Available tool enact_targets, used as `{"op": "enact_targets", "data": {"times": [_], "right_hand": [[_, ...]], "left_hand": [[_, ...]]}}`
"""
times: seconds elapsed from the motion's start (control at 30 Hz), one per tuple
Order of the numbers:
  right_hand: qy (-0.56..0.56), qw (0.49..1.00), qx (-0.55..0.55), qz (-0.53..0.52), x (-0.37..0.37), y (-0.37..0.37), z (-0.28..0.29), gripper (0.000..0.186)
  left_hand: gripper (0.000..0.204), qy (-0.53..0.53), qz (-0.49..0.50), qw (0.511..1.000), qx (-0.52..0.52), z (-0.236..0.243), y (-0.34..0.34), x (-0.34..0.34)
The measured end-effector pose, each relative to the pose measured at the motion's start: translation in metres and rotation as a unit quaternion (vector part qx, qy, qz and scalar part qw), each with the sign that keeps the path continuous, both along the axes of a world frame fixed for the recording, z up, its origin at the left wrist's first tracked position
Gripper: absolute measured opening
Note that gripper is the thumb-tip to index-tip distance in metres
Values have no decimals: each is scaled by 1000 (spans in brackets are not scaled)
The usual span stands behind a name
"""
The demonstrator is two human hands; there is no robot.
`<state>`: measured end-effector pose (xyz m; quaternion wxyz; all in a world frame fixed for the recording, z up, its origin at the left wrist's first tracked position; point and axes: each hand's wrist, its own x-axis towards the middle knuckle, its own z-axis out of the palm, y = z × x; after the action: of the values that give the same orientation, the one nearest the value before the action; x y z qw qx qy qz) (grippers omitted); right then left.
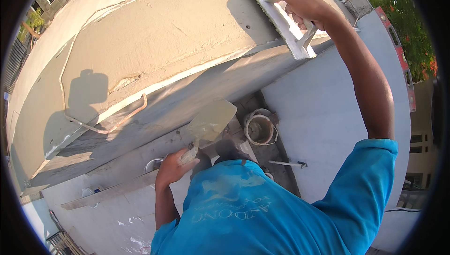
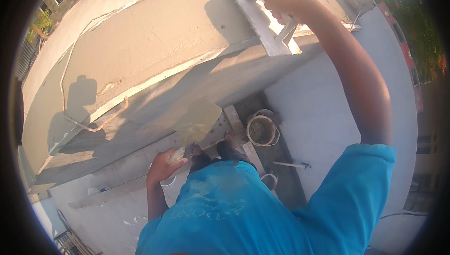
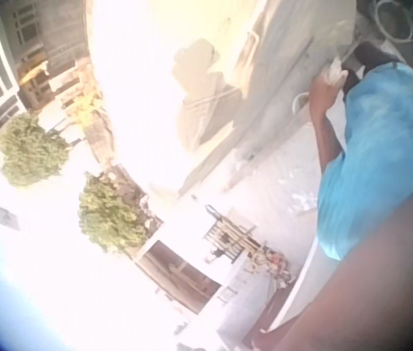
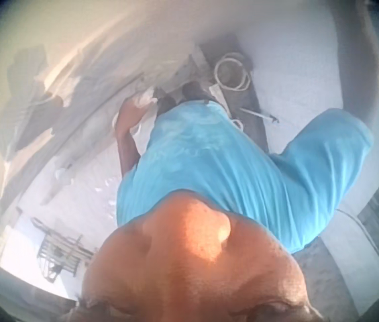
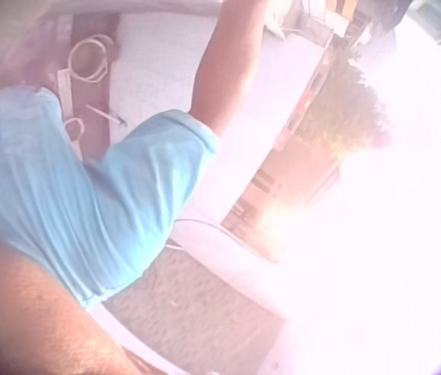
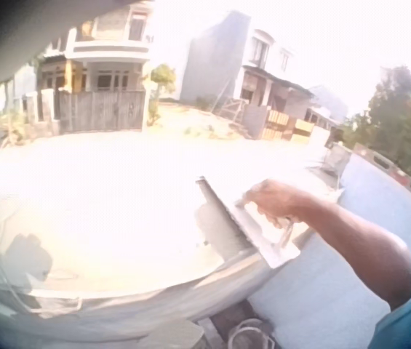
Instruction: The person applies wet cement to a curved concrete wall using a trowel and a hawk. They scoop cement from a bucket, spread it onto the wall surface, and smooth it with a finishing trowel.
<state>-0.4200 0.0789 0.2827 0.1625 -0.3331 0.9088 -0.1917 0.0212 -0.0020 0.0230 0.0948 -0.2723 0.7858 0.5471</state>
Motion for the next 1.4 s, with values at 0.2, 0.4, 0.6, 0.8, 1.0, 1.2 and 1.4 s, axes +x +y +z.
{"op": "enact_targets", "data": {"times": [0.2, 0.4, 0.6, 0.8, 1.0, 1.2, 1.4], "right_hand": [[-38, 998, -6, 47, 84, -50, 5, 49], [-15, 978, 6, 206, 141, -103, 0, 40], [-344, 914, -124, 175, 182, -99, 13, 42], [-354, 678, -620, 175, 92, 76, -33, 50], [-40, 590, -798, 118, 64, 181, -107, 56], [61, 567, -816, 94, 34, 225, -126, 46], [130, 638, -759, -14, 16, 250, -126, 40]], "left_hand": [[64, -28, -1, 999, 20, -4, -16, 29], [66, -26, -3, 1000, 4, -8, -19, 47], [60, 27, 17, 999, -21, 0, -14, 44], [55, 100, -32, 988, 112, 27, -1, 0], [32, 252, -86, 869, 417, 88, 47, -96], [33, 160, -110, 827, 527, 139, 101, -194], [37, 103, -121, 786, 597, 160, 139, -239]]}}
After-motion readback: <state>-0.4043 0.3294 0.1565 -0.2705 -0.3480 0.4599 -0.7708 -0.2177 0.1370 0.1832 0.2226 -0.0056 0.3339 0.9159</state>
